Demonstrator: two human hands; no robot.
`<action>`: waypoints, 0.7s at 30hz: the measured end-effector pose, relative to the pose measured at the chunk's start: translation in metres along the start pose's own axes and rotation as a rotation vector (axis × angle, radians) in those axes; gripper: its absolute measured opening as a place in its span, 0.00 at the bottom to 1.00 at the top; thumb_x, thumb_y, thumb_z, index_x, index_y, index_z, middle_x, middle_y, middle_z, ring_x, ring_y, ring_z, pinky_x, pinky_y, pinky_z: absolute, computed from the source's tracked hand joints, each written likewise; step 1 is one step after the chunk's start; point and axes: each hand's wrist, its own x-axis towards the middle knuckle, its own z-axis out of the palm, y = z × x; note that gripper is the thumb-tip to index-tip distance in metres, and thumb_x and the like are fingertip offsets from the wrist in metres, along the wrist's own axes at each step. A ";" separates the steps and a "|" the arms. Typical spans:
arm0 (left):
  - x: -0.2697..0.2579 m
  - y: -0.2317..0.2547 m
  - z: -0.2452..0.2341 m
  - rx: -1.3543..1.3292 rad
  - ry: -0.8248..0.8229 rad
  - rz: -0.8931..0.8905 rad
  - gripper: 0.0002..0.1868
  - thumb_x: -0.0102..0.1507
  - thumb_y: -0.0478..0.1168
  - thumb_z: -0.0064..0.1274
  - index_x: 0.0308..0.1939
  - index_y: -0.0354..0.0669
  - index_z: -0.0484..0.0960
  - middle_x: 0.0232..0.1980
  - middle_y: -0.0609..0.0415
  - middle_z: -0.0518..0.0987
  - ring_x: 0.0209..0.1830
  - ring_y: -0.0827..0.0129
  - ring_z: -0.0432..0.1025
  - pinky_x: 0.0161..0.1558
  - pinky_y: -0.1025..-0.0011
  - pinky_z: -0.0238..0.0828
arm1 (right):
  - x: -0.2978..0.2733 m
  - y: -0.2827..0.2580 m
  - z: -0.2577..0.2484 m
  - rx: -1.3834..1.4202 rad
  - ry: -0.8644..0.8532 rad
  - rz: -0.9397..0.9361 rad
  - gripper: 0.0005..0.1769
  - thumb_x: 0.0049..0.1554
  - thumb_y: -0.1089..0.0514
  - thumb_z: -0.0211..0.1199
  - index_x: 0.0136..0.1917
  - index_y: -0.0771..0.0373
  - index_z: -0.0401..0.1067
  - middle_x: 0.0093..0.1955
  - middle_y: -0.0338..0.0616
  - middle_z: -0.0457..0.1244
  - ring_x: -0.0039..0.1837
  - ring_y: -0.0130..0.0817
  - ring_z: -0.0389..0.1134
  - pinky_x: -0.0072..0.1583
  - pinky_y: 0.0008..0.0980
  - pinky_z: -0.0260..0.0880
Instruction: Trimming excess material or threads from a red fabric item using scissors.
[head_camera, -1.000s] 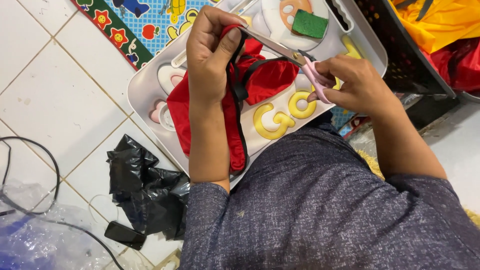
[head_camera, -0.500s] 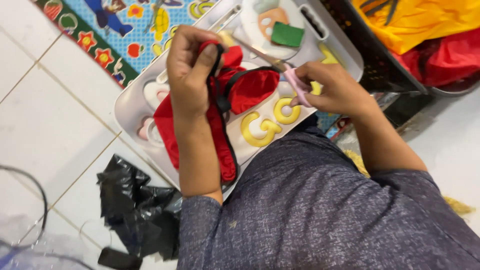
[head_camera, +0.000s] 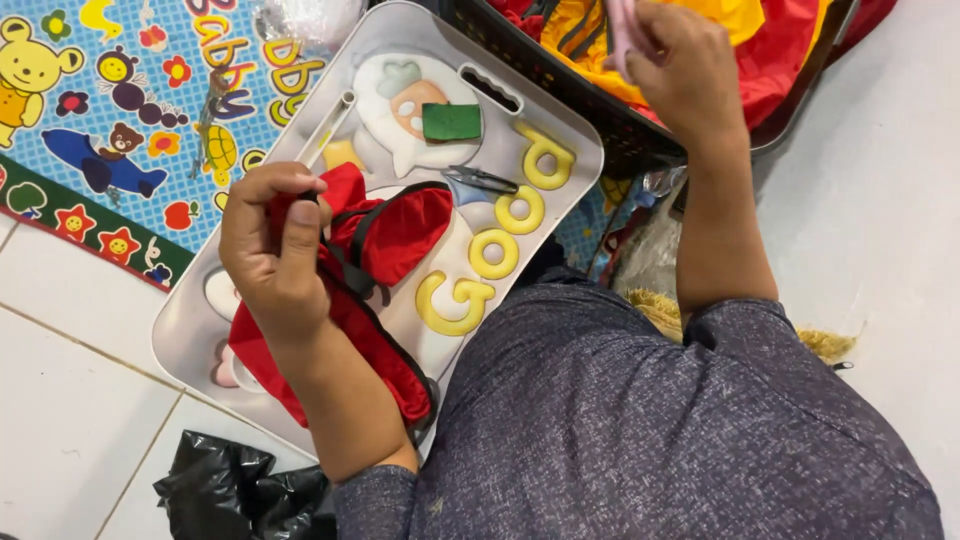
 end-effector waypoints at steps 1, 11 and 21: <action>0.000 0.002 0.001 0.044 -0.058 0.029 0.08 0.69 0.30 0.48 0.51 0.40 0.71 0.53 0.51 0.73 0.46 0.70 0.66 0.54 0.75 0.64 | -0.004 0.013 -0.003 -0.143 0.018 0.019 0.13 0.55 0.72 0.73 0.55 0.77 0.78 0.44 0.50 0.70 0.40 0.39 0.65 0.43 0.36 0.66; -0.003 0.009 0.030 0.101 -0.179 0.019 0.09 0.68 0.25 0.46 0.51 0.36 0.69 0.55 0.40 0.77 0.42 0.65 0.74 0.50 0.71 0.76 | -0.040 0.101 0.009 -0.424 -0.208 0.537 0.16 0.52 0.68 0.69 0.56 0.72 0.79 0.50 0.60 0.70 0.45 0.56 0.71 0.49 0.47 0.73; 0.004 0.046 0.076 0.754 -0.088 0.250 0.09 0.59 0.21 0.63 0.42 0.28 0.84 0.50 0.45 0.70 0.50 0.54 0.70 0.52 0.62 0.70 | 0.027 -0.117 0.051 0.932 -0.318 -0.154 0.31 0.51 0.64 0.81 0.62 0.69 0.67 0.59 0.53 0.66 0.56 0.40 0.71 0.58 0.35 0.71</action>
